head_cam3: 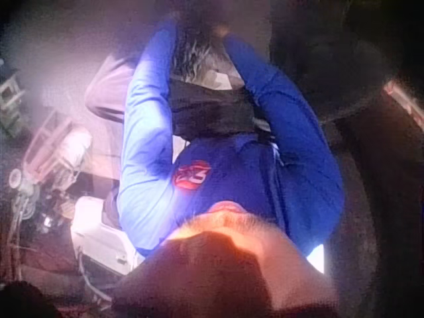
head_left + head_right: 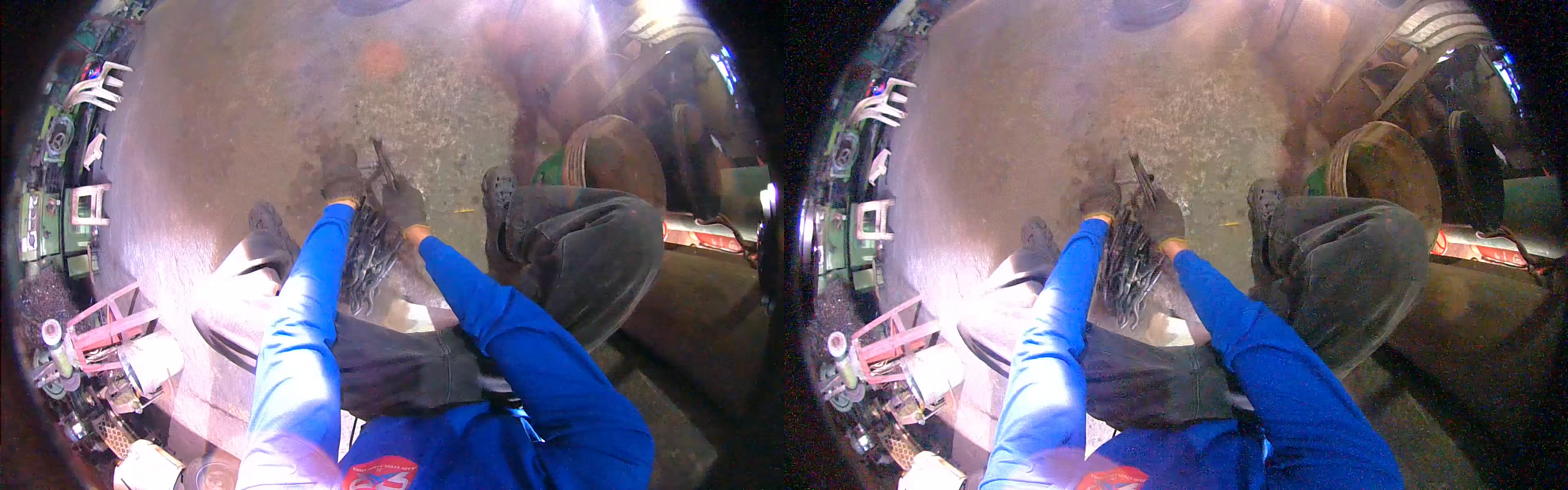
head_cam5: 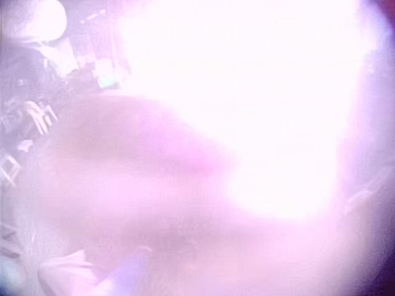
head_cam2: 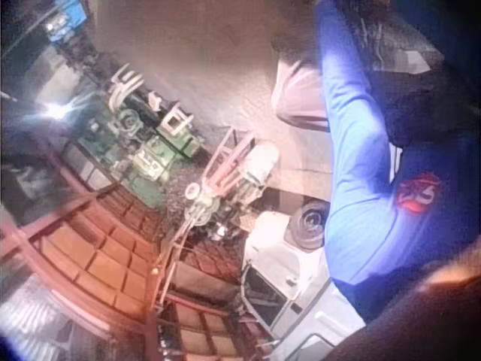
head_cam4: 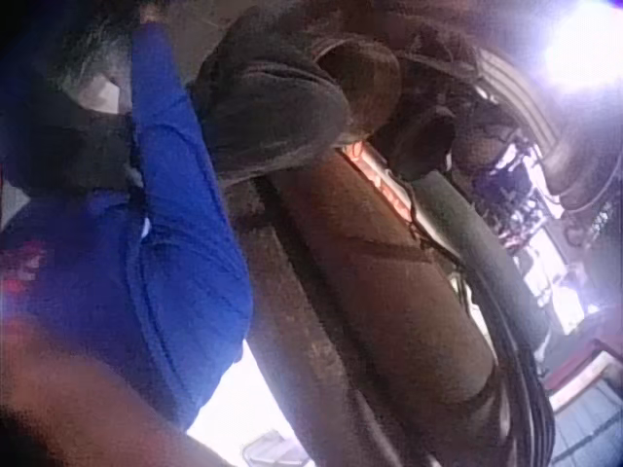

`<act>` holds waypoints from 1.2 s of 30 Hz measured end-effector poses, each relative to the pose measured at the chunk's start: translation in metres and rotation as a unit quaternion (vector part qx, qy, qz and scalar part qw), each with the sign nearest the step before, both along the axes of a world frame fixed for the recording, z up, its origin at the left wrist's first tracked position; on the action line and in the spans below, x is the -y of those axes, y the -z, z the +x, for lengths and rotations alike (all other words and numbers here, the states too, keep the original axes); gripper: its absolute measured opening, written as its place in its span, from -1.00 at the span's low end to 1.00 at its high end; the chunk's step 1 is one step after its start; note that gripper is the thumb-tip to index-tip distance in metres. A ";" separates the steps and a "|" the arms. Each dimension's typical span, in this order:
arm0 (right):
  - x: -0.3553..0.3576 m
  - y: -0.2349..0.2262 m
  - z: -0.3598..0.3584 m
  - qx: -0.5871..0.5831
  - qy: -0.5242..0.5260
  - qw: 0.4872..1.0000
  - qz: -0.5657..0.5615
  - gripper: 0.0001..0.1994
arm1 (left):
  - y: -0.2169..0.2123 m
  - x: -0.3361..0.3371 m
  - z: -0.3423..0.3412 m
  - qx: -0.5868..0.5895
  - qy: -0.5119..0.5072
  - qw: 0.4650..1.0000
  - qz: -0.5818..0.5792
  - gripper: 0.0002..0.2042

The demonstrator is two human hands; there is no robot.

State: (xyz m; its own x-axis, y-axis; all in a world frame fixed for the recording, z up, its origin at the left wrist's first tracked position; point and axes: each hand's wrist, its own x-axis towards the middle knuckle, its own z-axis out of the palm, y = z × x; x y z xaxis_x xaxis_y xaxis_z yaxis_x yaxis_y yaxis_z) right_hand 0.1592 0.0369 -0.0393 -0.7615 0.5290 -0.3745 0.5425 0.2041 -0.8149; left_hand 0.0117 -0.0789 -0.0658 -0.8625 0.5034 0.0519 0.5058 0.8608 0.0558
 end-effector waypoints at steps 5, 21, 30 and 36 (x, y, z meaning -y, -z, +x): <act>-0.015 0.024 0.005 0.052 -0.045 0.997 0.037 -0.56 | -0.026 -0.006 0.019 0.043 -0.073 0.995 0.062 -0.58; -0.014 0.051 0.026 0.074 -0.007 0.995 0.068 -0.33 | -0.001 0.003 -0.001 -0.043 -0.018 0.996 0.069 -0.54; -0.012 0.036 0.018 -0.003 -0.026 0.998 0.061 -0.50 | 0.006 -0.011 -0.002 -0.098 0.007 0.993 0.070 -0.53; -0.001 0.002 0.016 0.030 -0.020 0.999 0.014 -0.57 | 0.004 0.013 0.007 -0.062 0.016 0.992 0.106 -0.54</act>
State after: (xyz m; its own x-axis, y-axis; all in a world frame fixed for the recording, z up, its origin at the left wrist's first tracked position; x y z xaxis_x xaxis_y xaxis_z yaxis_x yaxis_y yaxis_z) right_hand 0.1748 0.0378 -0.0410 -0.7586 0.5097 -0.4059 0.5815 0.2484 -0.7747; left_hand 0.0188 -0.0917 -0.0696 -0.8262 0.4969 0.2653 0.5474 0.8194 0.1699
